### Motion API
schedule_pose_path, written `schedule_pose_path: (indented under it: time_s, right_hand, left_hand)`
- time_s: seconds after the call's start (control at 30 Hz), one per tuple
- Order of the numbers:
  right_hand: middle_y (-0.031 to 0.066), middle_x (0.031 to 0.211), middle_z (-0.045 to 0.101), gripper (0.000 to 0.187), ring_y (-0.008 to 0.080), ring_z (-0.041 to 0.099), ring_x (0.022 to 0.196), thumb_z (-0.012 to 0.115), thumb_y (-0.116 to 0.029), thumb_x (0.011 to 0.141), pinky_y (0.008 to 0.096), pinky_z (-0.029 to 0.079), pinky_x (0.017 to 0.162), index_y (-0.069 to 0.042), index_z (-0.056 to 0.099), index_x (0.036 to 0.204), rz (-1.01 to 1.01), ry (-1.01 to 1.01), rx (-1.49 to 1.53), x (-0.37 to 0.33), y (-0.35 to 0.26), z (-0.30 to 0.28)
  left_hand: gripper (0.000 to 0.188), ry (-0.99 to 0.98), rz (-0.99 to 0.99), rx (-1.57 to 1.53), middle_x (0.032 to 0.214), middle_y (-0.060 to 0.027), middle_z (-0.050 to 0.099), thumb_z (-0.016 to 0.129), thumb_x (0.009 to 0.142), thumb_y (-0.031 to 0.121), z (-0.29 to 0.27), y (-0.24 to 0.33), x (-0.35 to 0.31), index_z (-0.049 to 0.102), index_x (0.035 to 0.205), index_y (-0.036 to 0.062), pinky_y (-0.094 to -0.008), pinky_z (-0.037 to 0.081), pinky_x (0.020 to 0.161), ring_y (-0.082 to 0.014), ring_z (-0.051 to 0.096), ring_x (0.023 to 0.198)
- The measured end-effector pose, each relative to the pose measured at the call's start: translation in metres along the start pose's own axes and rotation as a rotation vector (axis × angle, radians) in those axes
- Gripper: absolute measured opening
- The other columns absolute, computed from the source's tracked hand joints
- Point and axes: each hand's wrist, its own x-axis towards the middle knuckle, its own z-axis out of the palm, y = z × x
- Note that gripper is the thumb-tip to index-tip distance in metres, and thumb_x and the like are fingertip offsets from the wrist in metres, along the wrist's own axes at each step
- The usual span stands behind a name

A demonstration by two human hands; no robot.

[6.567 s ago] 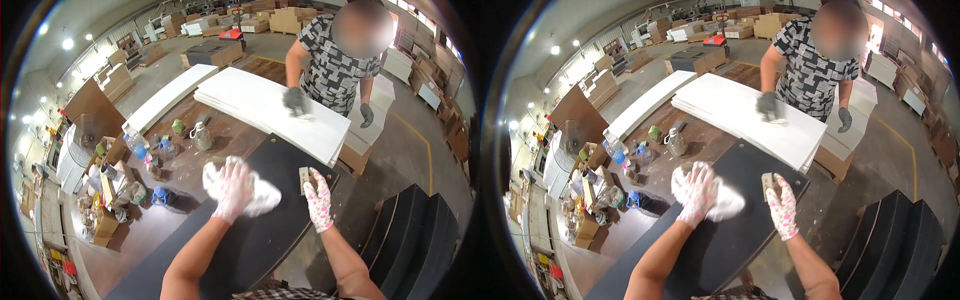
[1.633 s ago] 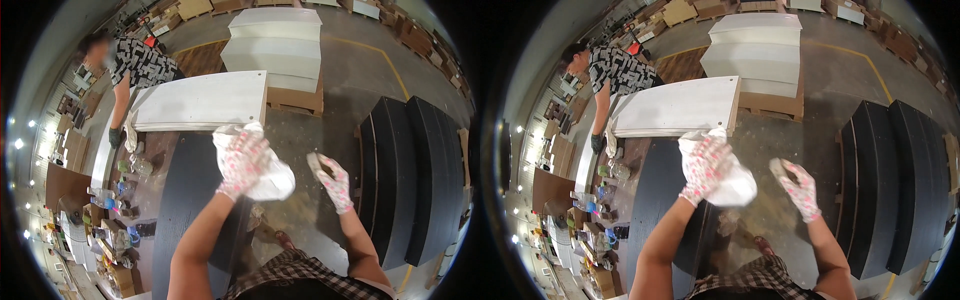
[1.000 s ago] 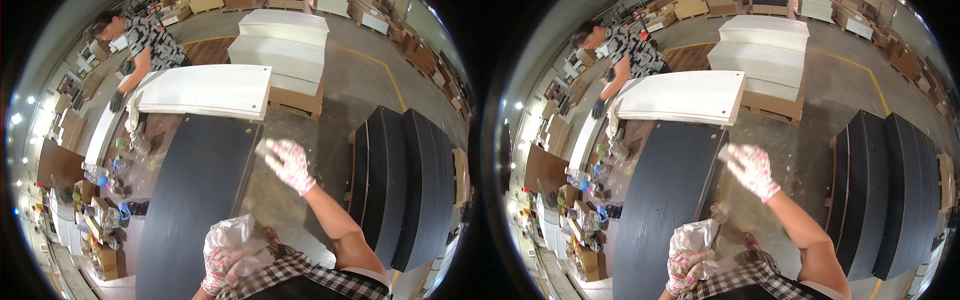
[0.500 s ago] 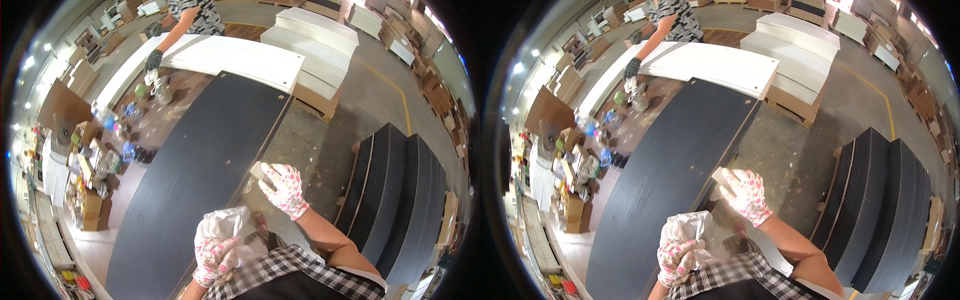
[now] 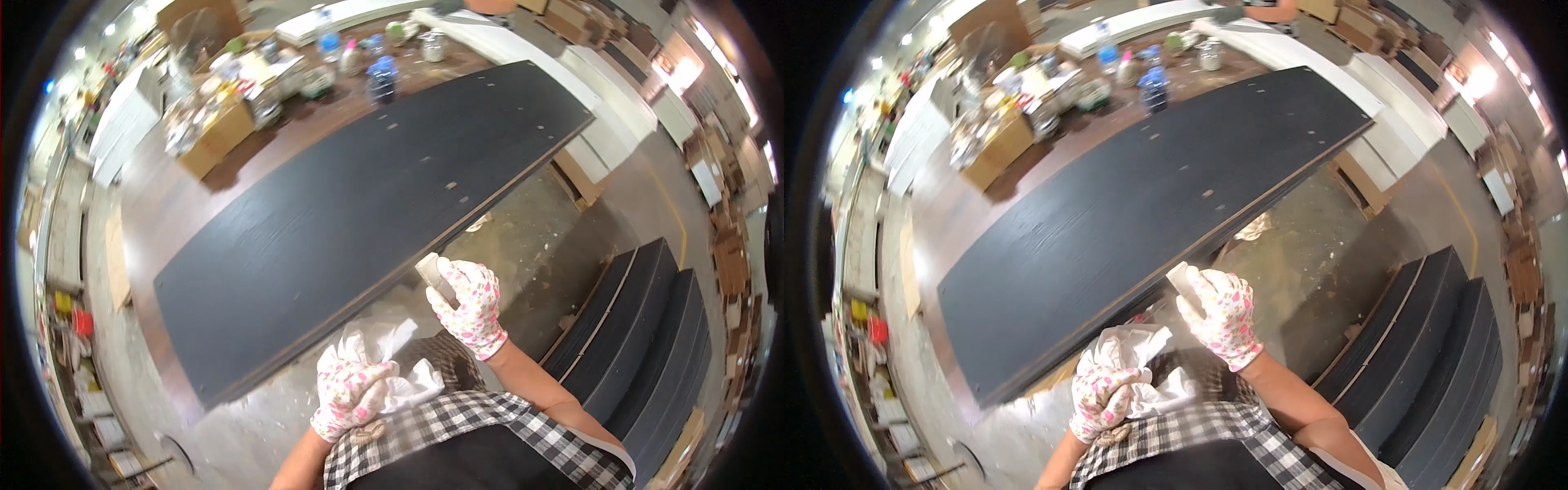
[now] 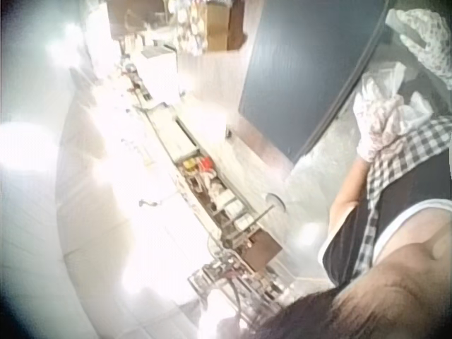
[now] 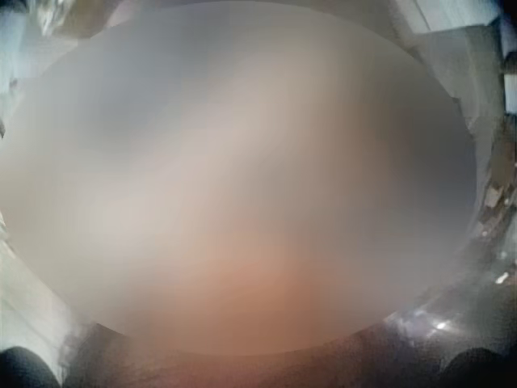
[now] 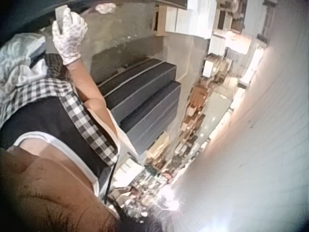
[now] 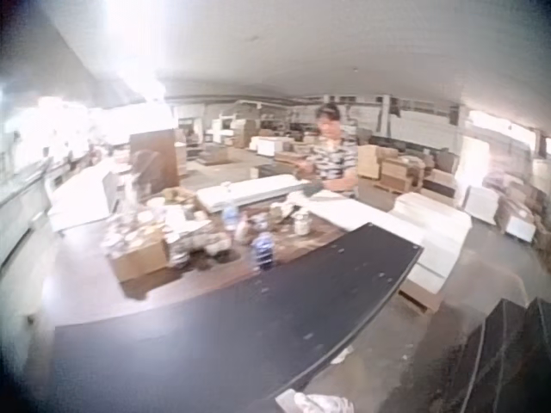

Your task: The person wipes a black wooden panel with a cloth, sands the edges with a block, and stacks it with others before dipping a part into a small container of dark liquid.

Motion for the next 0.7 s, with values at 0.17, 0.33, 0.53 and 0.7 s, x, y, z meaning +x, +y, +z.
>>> schedule_pose_path:
  time_s: [0.17,0.33,0.53,0.7]
  right_hand:
    - [0.01,0.11,0.066,0.051,0.0284,0.061,0.095,0.084,-0.019,0.072,0.0427,0.047,0.085,-0.009,0.067,0.119,-0.162,-0.156,0.102,-0.049,-0.105,0.03]
    - [0.0095,0.108,0.067,0.049,0.0285,0.062,0.093,0.082,-0.018,0.072,0.0419,0.046,0.082,-0.006,0.069,0.118,-0.314,-0.226,0.184,-0.033,-0.181,0.038]
    - [0.0055,0.107,0.064,0.05,0.025,0.06,0.088,0.079,-0.021,0.075,0.0399,0.043,0.078,-0.009,0.067,0.122,-0.619,-0.347,0.274,-0.022,-0.281,0.099]
    - [0.0028,0.093,0.059,0.037,0.0217,0.057,0.083,0.069,-0.028,0.083,0.0403,0.042,0.071,-0.012,0.065,0.115,-0.746,-0.421,0.257,-0.029,-0.33,0.137]
  left_hand:
    - [0.018,0.022,-0.409,-0.081,0.085,-0.007,0.074,0.063,0.086,0.012,-0.029,-0.01,-0.112,0.076,0.099,0.0145,-0.0377,0.053,0.072,-0.0256,0.069,0.075]
    - [0.022,0.21,-0.622,-0.074,0.098,-0.0097,0.074,0.061,0.092,0.023,-0.021,-0.032,-0.197,0.074,0.108,0.0159,-0.0396,0.053,0.082,-0.0289,0.07,0.09]
    - [0.029,0.187,-0.702,-0.201,0.104,-0.0122,0.072,0.054,0.096,0.03,-0.018,-0.032,-0.237,0.073,0.113,0.0151,-0.0431,0.05,0.09,-0.032,0.065,0.101]
    - [0.03,0.148,-0.823,-0.142,0.101,-0.0153,0.071,0.052,0.096,0.031,-0.053,-0.009,-0.221,0.073,0.11,0.0135,-0.0448,0.049,0.089,-0.0351,0.064,0.098]
